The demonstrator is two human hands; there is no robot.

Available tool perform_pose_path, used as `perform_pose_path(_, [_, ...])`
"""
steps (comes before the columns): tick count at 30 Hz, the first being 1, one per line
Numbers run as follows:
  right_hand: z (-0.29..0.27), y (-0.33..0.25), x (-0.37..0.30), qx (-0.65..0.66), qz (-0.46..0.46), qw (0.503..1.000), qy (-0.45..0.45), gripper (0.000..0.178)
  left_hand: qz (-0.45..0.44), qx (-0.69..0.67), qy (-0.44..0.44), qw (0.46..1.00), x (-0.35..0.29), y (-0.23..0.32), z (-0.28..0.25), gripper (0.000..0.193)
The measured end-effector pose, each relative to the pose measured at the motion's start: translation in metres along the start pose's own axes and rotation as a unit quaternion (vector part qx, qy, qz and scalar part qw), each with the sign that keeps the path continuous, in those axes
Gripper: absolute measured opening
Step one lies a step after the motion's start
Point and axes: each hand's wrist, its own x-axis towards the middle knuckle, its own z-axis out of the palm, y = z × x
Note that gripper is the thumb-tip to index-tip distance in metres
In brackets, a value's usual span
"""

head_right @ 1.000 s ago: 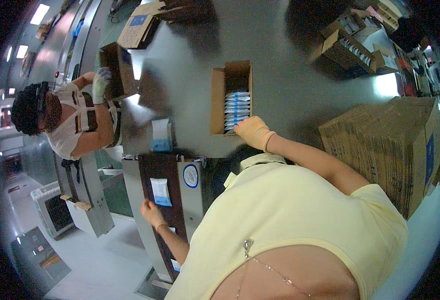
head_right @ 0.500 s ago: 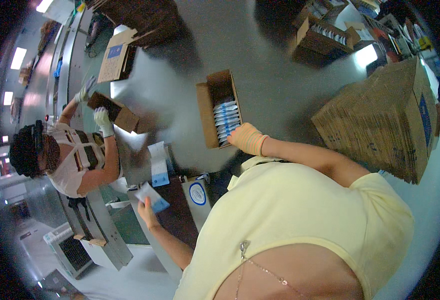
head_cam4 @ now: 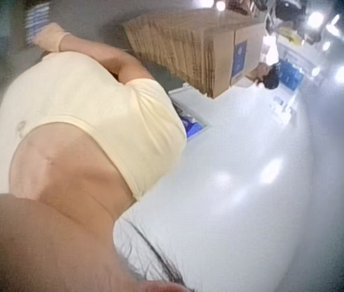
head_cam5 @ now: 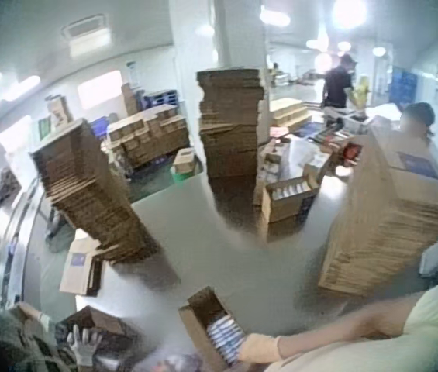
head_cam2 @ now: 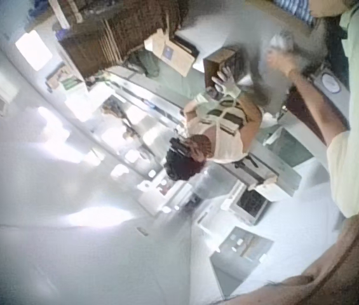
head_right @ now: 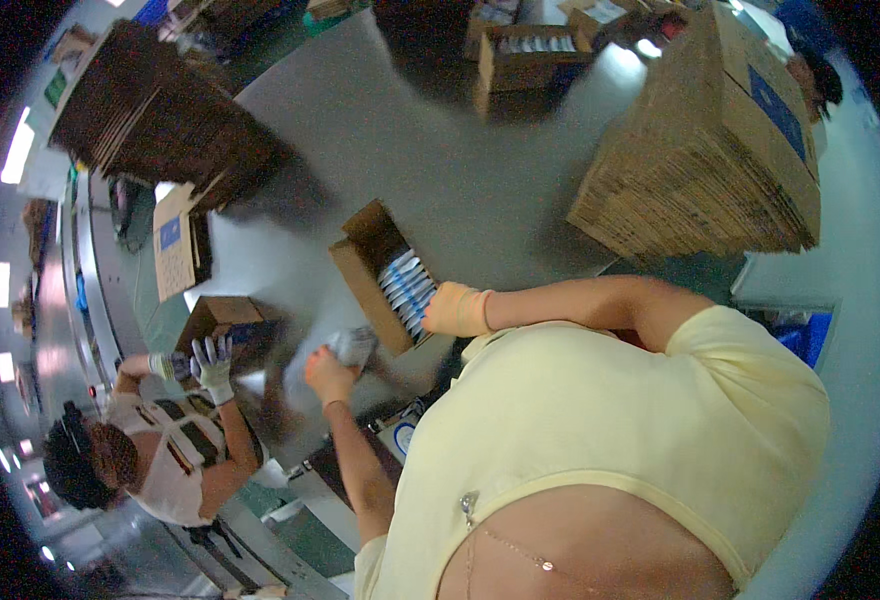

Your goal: The person repeatedly picks up small white packets from a table and places them into a cardboard box. The camera shakes violently throughout the process, making the view unstable. The person also handles the cardboard box, opening and closing it as they pack.

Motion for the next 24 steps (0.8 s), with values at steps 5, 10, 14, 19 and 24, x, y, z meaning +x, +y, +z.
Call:
perform_pose_path(5, [-0.016,-0.022,0.019,-0.014,-0.038,0.998,0.044,0.009,-0.079,-0.070,0.216,0.971,0.032,0.029,0.116,0.043])
perform_pose_path(10, [-0.002,-0.009,0.009,-0.013,-0.027,0.998,0.049,0.014,-0.057,-0.205,0.100,0.972,0.021,0.023,-0.028,0.044])
perform_pose_path(14, [0.016,-0.003,0.003,0.014,-0.014,0.999,0.049,0.017,0.045,-0.683,0.183,0.705,0.031,0.046,-0.109,0.048])
perform_pose_path(19, [0.012,-0.003,0.003,0.025,-0.034,0.998,0.050,0.016,0.242,-0.669,0.139,0.689,0.061,0.087,-0.123,0.036])
perform_pose_path(24, [0.014,0.003,0.004,-0.019,-0.041,0.998,0.038,0.018,-0.045,-0.362,0.039,0.930,0.095,0.121,-0.029,0.094])
